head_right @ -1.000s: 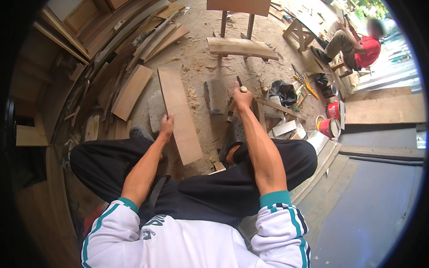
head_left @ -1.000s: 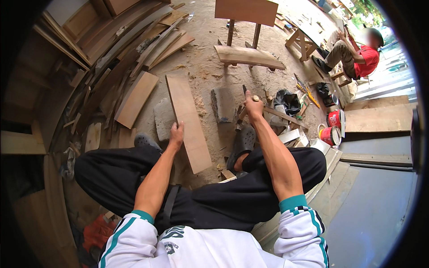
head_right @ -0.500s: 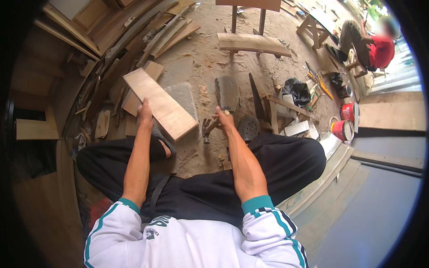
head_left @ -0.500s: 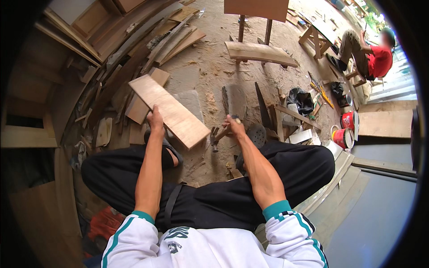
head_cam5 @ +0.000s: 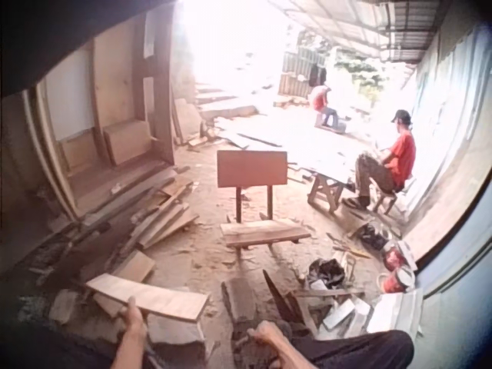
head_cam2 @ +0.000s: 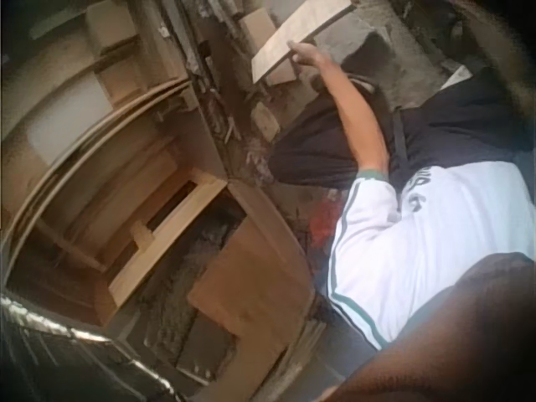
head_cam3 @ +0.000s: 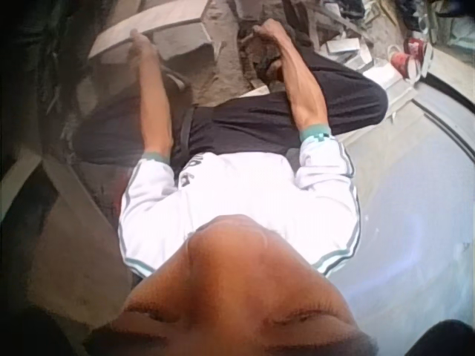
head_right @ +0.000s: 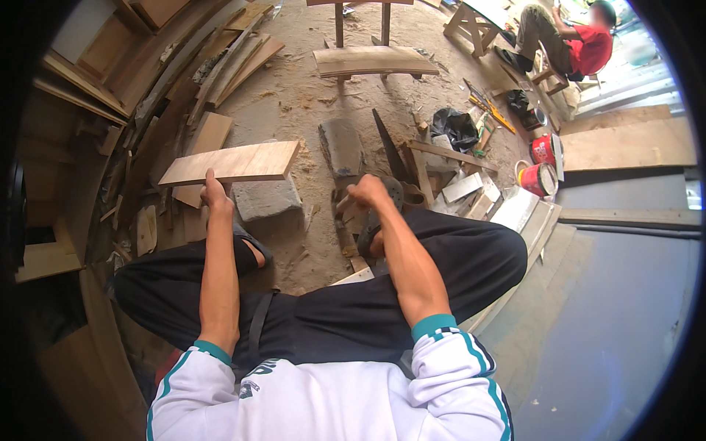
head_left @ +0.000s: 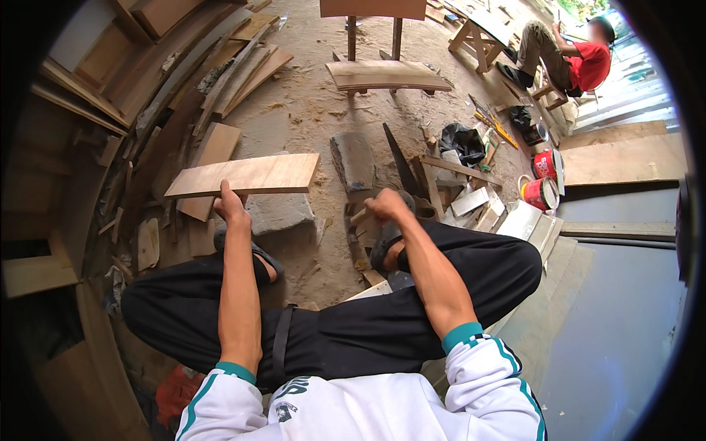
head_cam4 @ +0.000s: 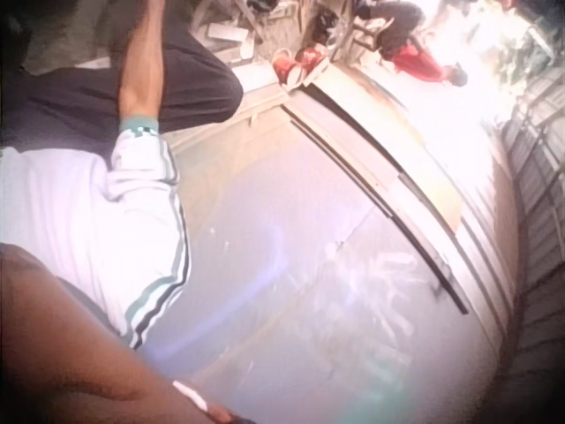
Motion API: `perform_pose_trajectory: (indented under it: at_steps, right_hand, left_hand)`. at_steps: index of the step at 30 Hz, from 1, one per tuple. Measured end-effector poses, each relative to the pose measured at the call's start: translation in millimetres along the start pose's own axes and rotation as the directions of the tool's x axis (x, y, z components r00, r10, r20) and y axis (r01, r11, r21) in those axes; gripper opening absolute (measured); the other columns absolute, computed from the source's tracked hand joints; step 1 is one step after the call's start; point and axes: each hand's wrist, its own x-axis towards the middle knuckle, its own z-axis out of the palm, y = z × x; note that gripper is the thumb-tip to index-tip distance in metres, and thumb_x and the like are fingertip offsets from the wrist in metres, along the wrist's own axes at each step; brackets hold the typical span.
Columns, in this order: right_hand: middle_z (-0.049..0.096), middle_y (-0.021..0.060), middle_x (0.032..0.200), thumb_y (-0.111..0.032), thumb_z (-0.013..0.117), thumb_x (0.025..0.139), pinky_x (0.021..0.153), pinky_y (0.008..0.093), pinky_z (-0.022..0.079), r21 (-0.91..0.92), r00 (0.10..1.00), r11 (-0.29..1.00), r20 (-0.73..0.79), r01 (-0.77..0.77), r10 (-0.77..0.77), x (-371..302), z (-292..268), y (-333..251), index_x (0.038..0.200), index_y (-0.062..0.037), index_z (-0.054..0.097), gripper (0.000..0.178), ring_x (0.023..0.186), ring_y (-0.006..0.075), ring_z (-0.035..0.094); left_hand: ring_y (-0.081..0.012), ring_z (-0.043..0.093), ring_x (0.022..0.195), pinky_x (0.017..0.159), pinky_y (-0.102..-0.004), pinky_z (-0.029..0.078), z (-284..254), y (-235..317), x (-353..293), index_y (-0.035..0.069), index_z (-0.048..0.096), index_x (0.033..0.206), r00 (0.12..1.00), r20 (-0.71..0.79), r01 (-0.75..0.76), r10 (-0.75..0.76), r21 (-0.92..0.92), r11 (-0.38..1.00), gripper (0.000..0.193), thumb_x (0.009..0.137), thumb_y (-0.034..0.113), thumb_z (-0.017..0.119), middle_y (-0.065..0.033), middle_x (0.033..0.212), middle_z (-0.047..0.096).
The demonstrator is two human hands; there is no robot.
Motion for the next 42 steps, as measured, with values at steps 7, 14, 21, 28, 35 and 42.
perform_pose_trajectory:
  at_steps: [7, 14, 21, 28, 35, 42]
  right_hand:
    - [0.062, 0.0196, 0.058, -0.034, 0.054, 0.083, 0.062, 0.0395, 0.053, 0.253, 0.956, 0.964, -0.254, -0.083, 0.149, -1, -86, 37, 0.066, 0.0079, 0.065, 0.047, 0.06, 0.0296, 0.067]
    - [0.07, 0.0246, 0.084, -0.037, 0.056, 0.093, 0.074, 0.0447, 0.053, 0.558, 0.888, 0.82, -0.431, 0.126, 0.157, 72, -28, 73, 0.1, 0.0049, 0.069, 0.045, 0.081, 0.0393, 0.069]
    - [0.065, 0.0238, 0.116, -0.027, 0.058, 0.093, 0.095, 0.0416, 0.047, 0.224, 0.72, 0.921, -0.689, 0.32, -0.083, 89, 1, 85, 0.122, -0.0001, 0.061, 0.04, 0.111, 0.0394, 0.061]
    - [0.061, 0.0258, 0.099, -0.022, 0.056, 0.094, 0.082, 0.0466, 0.049, 0.047, 0.578, 0.949, -0.802, 0.312, -0.151, 94, 10, 61, 0.124, -0.0007, 0.06, 0.037, 0.093, 0.0431, 0.06]
    - [0.06, 0.0246, 0.103, -0.021, 0.052, 0.095, 0.079, 0.0487, 0.052, -0.092, 0.701, 0.986, -0.694, 0.136, -0.161, 109, -5, 64, 0.133, 0.0017, 0.048, 0.045, 0.091, 0.0438, 0.064]
    - [0.062, 0.0236, 0.111, -0.02, 0.044, 0.097, 0.079, 0.0488, 0.055, -0.182, 0.939, 0.976, -0.34, -0.123, 0.055, 112, 1, 78, 0.12, 0.001, 0.052, 0.032, 0.097, 0.0389, 0.067]
  left_hand:
    - [-0.021, 0.066, 0.091, 0.07, -0.0318, 0.058, 16, 2, -4, -0.007, 0.054, 0.114, 0.998, 0.024, 0.061, -0.061, -0.015, 0.998, 0.042, 0.091, 0.027, 0.063, -0.0123, 0.112, 0.061]
    - [-0.0212, 0.067, 0.091, 0.073, -0.032, 0.059, 20, -15, -14, -0.006, 0.056, 0.113, 0.993, 0.07, 0.093, -0.096, 0.041, 0.995, 0.041, 0.091, 0.028, 0.064, -0.0128, 0.109, 0.063]
    - [-0.0223, 0.067, 0.091, 0.071, -0.0325, 0.06, 17, -26, -12, -0.007, 0.055, 0.114, 0.998, 0.049, 0.035, -0.041, 0.109, 0.993, 0.039, 0.093, 0.024, 0.062, -0.0143, 0.11, 0.063]
    - [-0.0233, 0.067, 0.091, 0.072, -0.033, 0.061, 29, -31, -20, -0.007, 0.054, 0.116, 0.994, 0.089, 0.051, -0.062, 0.122, 0.991, 0.039, 0.094, 0.025, 0.06, -0.0138, 0.112, 0.062]
    - [-0.0214, 0.066, 0.095, 0.072, -0.0318, 0.06, 39, -24, -26, -0.003, 0.055, 0.116, 0.987, 0.134, 0.073, -0.093, 0.148, 0.986, 0.036, 0.095, 0.025, 0.06, -0.0127, 0.115, 0.061]
    - [-0.0199, 0.067, 0.089, 0.07, -0.0313, 0.06, 34, -32, -30, -0.002, 0.058, 0.112, 0.985, 0.135, 0.08, -0.105, 0.176, 0.981, 0.034, 0.094, 0.026, 0.061, -0.0098, 0.106, 0.064]
